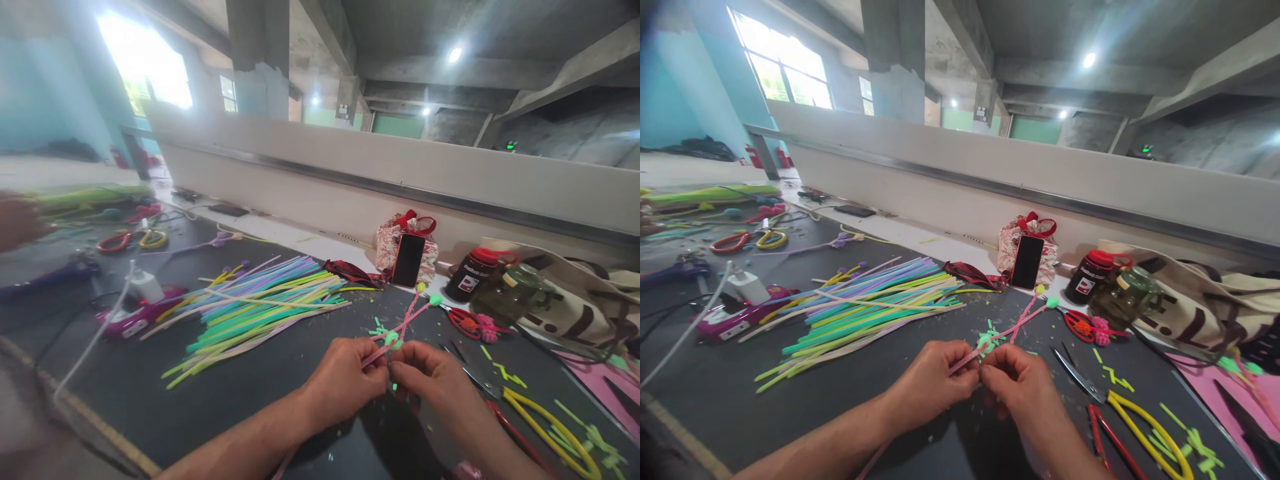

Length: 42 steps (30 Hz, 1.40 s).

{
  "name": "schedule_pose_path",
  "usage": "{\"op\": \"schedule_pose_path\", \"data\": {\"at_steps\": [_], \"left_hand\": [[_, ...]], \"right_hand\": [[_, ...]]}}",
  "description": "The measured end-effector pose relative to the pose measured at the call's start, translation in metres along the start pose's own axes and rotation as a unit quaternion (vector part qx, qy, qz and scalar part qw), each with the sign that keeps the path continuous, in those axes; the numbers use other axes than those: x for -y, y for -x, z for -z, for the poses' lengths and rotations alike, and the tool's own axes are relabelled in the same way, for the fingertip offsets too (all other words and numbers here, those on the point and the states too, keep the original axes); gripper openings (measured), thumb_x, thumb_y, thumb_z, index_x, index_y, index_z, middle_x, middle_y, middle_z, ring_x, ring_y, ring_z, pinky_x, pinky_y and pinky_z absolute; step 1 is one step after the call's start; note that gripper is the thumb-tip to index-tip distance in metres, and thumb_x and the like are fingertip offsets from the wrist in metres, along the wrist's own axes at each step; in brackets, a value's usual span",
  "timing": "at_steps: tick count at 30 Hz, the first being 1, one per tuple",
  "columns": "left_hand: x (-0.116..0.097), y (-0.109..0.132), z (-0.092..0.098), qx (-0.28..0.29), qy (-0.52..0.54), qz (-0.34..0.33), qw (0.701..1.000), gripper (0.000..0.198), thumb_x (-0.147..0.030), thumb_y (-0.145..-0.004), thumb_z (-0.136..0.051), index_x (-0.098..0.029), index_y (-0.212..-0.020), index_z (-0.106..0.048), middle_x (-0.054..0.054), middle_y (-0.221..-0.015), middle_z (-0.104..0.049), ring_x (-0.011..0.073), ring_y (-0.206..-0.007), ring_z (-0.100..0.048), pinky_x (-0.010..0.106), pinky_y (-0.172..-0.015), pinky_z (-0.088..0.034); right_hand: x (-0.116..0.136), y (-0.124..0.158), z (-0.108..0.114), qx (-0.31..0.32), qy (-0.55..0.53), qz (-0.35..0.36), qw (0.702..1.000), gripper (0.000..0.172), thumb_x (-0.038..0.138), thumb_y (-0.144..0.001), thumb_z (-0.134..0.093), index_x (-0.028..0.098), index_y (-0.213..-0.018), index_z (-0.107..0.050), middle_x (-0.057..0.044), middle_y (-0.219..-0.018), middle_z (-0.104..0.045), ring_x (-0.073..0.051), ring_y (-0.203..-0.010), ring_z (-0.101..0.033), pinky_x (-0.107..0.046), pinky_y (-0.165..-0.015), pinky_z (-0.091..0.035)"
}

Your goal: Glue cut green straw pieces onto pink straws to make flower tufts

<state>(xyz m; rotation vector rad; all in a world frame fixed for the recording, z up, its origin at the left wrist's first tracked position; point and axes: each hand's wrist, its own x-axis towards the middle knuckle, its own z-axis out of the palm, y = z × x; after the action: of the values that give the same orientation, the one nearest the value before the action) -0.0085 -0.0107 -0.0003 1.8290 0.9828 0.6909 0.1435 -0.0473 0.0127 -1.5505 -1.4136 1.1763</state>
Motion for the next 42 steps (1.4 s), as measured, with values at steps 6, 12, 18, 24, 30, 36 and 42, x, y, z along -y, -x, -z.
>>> {"op": "schedule_pose_path", "data": {"at_steps": [6, 12, 18, 24, 30, 36, 42], "left_hand": [[-0.002, 0.001, 0.003, 0.022, 0.072, 0.013, 0.997, 0.019, -0.03, -0.072, -0.048, -0.014, -0.069, -0.057, -0.004, -0.056, -0.048, 0.0067, -0.051, -0.038, 0.017, -0.045, -0.027], [-0.005, -0.003, 0.006, 0.058, 0.186, 0.045, 0.98, 0.038, -0.041, -0.082, -0.035, -0.013, -0.076, -0.061, -0.002, -0.051, -0.052, 0.0058, -0.041, -0.034, 0.017, -0.042, -0.025], [-0.009, -0.002, 0.004, 0.083, 0.268, 0.095, 0.955, 0.029, -0.039, -0.078, -0.045, -0.013, -0.077, -0.057, -0.005, -0.048, -0.05, 0.0028, -0.033, -0.029, 0.016, -0.034, -0.019], [-0.01, -0.003, 0.006, 0.102, 0.319, 0.113, 0.935, 0.029, -0.042, -0.074, -0.051, -0.013, -0.076, -0.054, -0.001, -0.059, -0.057, 0.0042, -0.036, -0.041, 0.016, -0.032, -0.033], [-0.01, -0.003, 0.007, 0.099, 0.342, 0.113, 0.927, 0.026, -0.039, -0.075, -0.051, -0.013, -0.075, -0.054, -0.003, -0.054, -0.055, 0.0013, -0.033, -0.031, 0.014, -0.031, -0.019], [-0.014, -0.002, 0.008, 0.102, 0.335, 0.11, 0.93, 0.025, -0.037, -0.075, -0.049, -0.013, -0.076, -0.056, -0.006, -0.046, -0.049, 0.0016, -0.032, -0.021, 0.019, -0.035, -0.011], [-0.016, 0.0, 0.008, 0.097, 0.321, 0.11, 0.936, 0.027, -0.039, -0.074, -0.049, -0.013, -0.075, -0.056, -0.007, -0.041, -0.046, 0.0025, -0.033, -0.021, 0.019, -0.038, -0.01]], "right_hand": [[-0.002, 0.003, 0.008, -0.008, -0.065, -0.026, 0.998, 0.015, 0.029, -0.07, -0.058, 0.017, -0.062, -0.053, 0.006, -0.045, -0.053, -0.008, -0.04, -0.048, -0.019, -0.04, -0.038], [0.016, 0.017, 0.024, -0.067, -0.164, -0.017, 0.984, 0.014, 0.028, -0.072, -0.061, 0.018, -0.067, -0.053, 0.002, -0.055, -0.057, -0.01, -0.046, -0.049, -0.02, -0.042, -0.035], [0.024, 0.01, 0.021, -0.094, -0.142, 0.039, 0.985, 0.006, 0.023, -0.07, -0.062, 0.018, -0.068, -0.059, 0.005, -0.056, -0.05, -0.008, -0.048, -0.037, -0.021, -0.048, -0.03], [0.011, -0.001, 0.017, -0.135, -0.079, 0.116, 0.981, 0.012, 0.03, -0.067, -0.064, 0.02, -0.061, -0.06, 0.001, -0.075, -0.051, -0.016, -0.075, -0.045, -0.026, -0.065, -0.033], [0.017, 0.0, 0.006, -0.143, -0.044, 0.143, 0.978, 0.016, 0.029, -0.07, -0.059, 0.02, -0.058, -0.056, 0.0, -0.077, -0.049, -0.018, -0.076, -0.044, -0.028, -0.066, -0.033], [0.02, 0.002, 0.003, -0.16, 0.002, 0.177, 0.971, 0.016, 0.026, -0.073, -0.057, 0.02, -0.059, -0.055, -0.001, -0.078, -0.048, -0.017, -0.076, -0.043, -0.027, -0.065, -0.033], [0.015, 0.003, 0.006, -0.164, 0.032, 0.182, 0.969, 0.018, 0.025, -0.075, -0.056, 0.02, -0.059, -0.054, 0.0, -0.077, -0.046, -0.016, -0.076, -0.044, -0.027, -0.067, -0.032]]}}
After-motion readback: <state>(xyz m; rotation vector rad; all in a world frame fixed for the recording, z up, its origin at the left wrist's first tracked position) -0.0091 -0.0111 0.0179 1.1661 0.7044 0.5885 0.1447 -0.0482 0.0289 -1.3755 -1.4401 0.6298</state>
